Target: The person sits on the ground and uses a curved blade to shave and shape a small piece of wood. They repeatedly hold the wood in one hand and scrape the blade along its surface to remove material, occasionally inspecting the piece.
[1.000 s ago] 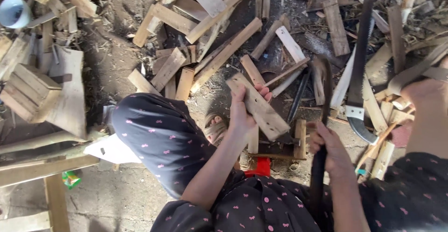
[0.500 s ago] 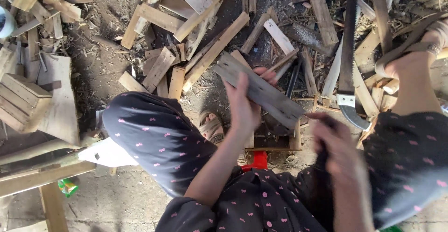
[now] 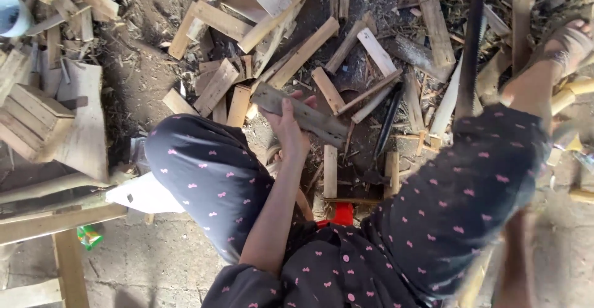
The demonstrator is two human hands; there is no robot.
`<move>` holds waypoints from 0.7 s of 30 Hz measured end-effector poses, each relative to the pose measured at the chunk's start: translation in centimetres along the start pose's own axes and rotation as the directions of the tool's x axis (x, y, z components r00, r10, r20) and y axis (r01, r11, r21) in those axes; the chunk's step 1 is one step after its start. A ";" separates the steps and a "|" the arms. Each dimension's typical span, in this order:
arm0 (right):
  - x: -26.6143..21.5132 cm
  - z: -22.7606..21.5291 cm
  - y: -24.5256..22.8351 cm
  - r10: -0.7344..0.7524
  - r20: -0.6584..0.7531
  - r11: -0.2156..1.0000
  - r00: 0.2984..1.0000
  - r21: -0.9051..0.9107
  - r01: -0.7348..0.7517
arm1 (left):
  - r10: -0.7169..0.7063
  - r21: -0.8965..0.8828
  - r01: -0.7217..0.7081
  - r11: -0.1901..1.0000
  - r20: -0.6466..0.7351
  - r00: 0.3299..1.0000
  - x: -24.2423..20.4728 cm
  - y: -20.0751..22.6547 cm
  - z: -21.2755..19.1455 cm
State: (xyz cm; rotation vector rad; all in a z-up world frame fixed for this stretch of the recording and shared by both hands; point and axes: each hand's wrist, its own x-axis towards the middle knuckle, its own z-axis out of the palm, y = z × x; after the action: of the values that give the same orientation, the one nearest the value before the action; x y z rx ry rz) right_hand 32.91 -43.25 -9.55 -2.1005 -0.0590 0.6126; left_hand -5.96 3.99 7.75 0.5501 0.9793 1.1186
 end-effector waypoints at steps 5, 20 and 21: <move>6.0 2.2 -1.0 0.058 -0.005 0.968 0.998 0.247 -0.055 | 0.080 -0.032 -0.085 0.996 -0.120 0.989 -0.6 2.2 0.2; 4.9 9.2 -17.4 0.292 -0.015 0.561 0.956 0.812 -0.159 | 0.008 0.161 0.019 0.987 -0.164 0.986 3.2 -3.0 -3.7; 4.0 9.8 -19.5 0.305 -0.013 0.521 0.952 0.839 -0.156 | -0.030 0.217 0.060 0.974 -0.138 0.990 3.2 -3.1 -3.6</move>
State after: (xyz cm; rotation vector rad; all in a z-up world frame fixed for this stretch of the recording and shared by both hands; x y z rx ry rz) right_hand 35.63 -23.30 -0.12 -1.1883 0.5336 0.4783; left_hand -7.20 5.42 2.34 0.6336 1.2372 1.0221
